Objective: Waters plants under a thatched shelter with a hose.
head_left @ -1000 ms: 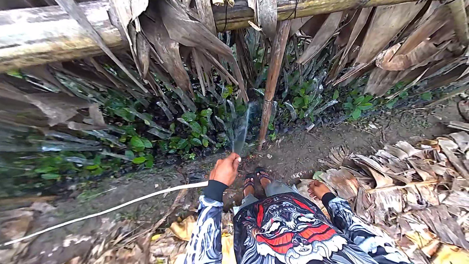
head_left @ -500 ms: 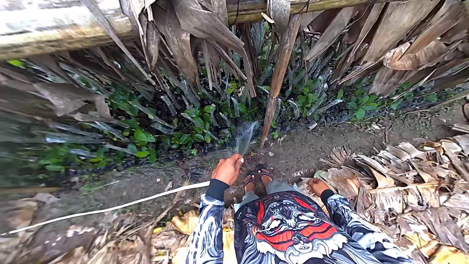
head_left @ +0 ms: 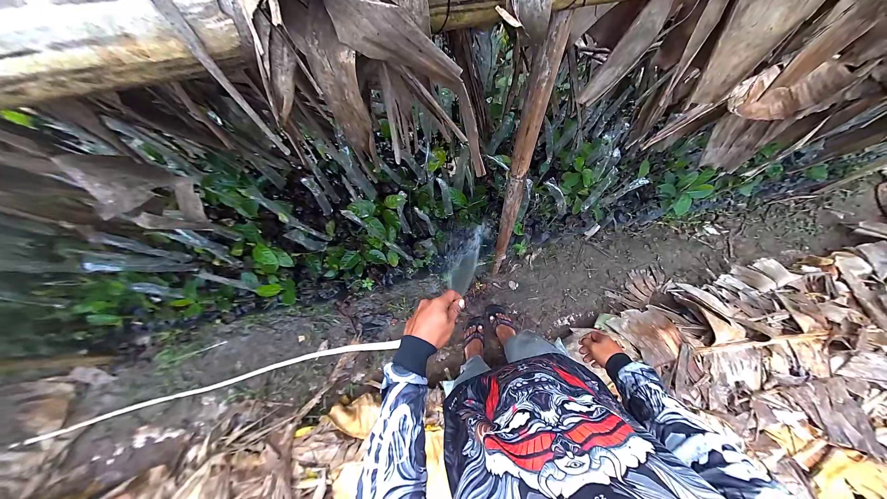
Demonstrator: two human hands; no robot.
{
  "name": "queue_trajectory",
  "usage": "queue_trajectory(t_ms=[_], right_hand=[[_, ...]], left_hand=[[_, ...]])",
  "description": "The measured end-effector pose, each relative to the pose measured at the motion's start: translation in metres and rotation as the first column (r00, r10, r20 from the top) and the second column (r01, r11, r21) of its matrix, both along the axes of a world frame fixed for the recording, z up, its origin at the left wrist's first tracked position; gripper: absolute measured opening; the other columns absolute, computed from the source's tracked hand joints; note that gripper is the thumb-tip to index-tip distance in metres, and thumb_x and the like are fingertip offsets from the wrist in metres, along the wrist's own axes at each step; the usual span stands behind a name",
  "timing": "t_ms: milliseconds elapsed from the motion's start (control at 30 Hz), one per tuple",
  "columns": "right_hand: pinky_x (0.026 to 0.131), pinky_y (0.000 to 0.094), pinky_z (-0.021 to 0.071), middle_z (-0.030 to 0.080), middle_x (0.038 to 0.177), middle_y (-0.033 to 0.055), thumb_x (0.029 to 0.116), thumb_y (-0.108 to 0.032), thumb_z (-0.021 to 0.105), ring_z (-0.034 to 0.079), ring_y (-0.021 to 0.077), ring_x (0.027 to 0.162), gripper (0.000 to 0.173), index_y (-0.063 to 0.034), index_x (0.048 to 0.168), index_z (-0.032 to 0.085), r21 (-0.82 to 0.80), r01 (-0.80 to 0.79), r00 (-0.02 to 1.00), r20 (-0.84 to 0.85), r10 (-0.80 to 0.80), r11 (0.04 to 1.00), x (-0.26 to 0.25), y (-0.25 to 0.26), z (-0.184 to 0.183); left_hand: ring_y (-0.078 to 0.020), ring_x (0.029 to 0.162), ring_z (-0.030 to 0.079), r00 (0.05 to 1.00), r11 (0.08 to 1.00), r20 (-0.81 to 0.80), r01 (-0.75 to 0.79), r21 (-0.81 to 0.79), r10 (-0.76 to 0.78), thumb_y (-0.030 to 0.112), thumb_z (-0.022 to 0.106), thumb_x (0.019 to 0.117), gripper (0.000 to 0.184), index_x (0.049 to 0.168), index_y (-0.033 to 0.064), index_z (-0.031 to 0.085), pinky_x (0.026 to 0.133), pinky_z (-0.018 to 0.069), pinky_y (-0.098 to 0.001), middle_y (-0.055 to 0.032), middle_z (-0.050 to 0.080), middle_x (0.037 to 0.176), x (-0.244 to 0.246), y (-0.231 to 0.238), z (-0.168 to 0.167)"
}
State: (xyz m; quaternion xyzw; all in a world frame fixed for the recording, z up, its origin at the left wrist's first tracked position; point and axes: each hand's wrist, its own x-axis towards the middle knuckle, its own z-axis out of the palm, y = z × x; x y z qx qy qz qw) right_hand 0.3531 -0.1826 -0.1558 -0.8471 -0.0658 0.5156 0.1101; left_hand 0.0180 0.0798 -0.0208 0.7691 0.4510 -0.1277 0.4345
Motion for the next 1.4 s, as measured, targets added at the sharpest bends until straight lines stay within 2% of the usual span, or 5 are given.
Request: queue_trajectory(t_ms=[333, 700, 867, 1100, 1400], right_hand=[[0.087, 0.0487, 0.0560, 0.071, 0.116, 0.0197, 0.1110, -0.022, 0.044, 0.071, 0.0297, 0.096, 0.034, 0.0002, 0.132, 0.059, 0.008, -0.012, 1.000, -0.010, 0.012, 1.000, -0.011, -0.024, -0.003], [0.077, 0.0431, 0.0556, 0.070, 0.114, 0.0178, 0.1118, -0.023, 0.043, 0.069, 0.0250, 0.085, 0.033, -0.0012, 0.133, 0.057, -0.006, 0.082, 0.996, -0.031, -0.082, 0.997, 0.014, -0.033, 0.001], [0.093, 0.0514, 0.0536, 0.070, 0.118, 0.0226, 0.1101, -0.021, 0.046, 0.070, 0.0332, 0.102, 0.034, 0.0021, 0.131, 0.061, 0.019, 0.032, 0.999, -0.028, -0.032, 0.999, 0.037, -0.042, -0.016], [0.092, 0.0552, 0.0522, 0.066, 0.117, 0.0276, 0.1099, -0.021, 0.048, 0.067, 0.0383, 0.102, 0.035, 0.0047, 0.129, 0.061, 0.040, 0.042, 0.998, -0.041, -0.041, 0.998, 0.117, -0.042, -0.037], [0.091, 0.0497, 0.0554, 0.067, 0.122, 0.0247, 0.1115, -0.020, 0.044, 0.070, 0.0340, 0.101, 0.036, 0.0028, 0.137, 0.056, 0.100, 0.308, 0.945, -0.148, -0.291, 0.946, 0.307, -0.055, -0.066]], left_hand=[[-0.0324, 0.098, 0.070, 1.000, 1.000, 0.030, 0.005, 0.008, -0.005, 0.039, 0.040, 0.1101, 0.039, 0.130, 0.0164, 0.065, 0.088, 0.0540, -0.0565, -0.0137, 0.072, 0.104, 0.007, -0.024, -0.026], [-0.0377, 0.097, 0.072, 0.996, 0.998, -0.070, 0.058, -0.026, -0.060, 0.041, 0.037, 0.1109, 0.041, 0.136, 0.0214, 0.062, 0.085, 0.0560, -0.0580, -0.0172, 0.074, 0.099, 0.094, -0.092, 0.009], [-0.0378, 0.097, 0.072, 0.989, 0.996, -0.116, 0.086, -0.023, -0.088, 0.042, 0.036, 0.1110, 0.041, 0.135, 0.0206, 0.062, 0.085, 0.0560, -0.0576, -0.0173, 0.073, 0.099, 0.119, -0.093, 0.013], [-0.0375, 0.097, 0.073, 0.973, 0.999, -0.228, 0.045, 0.024, -0.038, 0.041, 0.036, 0.1112, 0.042, 0.135, 0.0198, 0.063, 0.085, 0.0566, -0.0569, -0.0173, 0.074, 0.100, 0.195, -0.108, 0.020], [-0.0394, 0.096, 0.073, 0.940, 0.994, -0.339, 0.068, 0.087, -0.035, 0.041, 0.040, 0.1101, 0.040, 0.136, 0.0212, 0.063, 0.084, 0.0565, -0.0592, -0.0182, 0.075, 0.100, 0.384, -0.129, 0.022]])
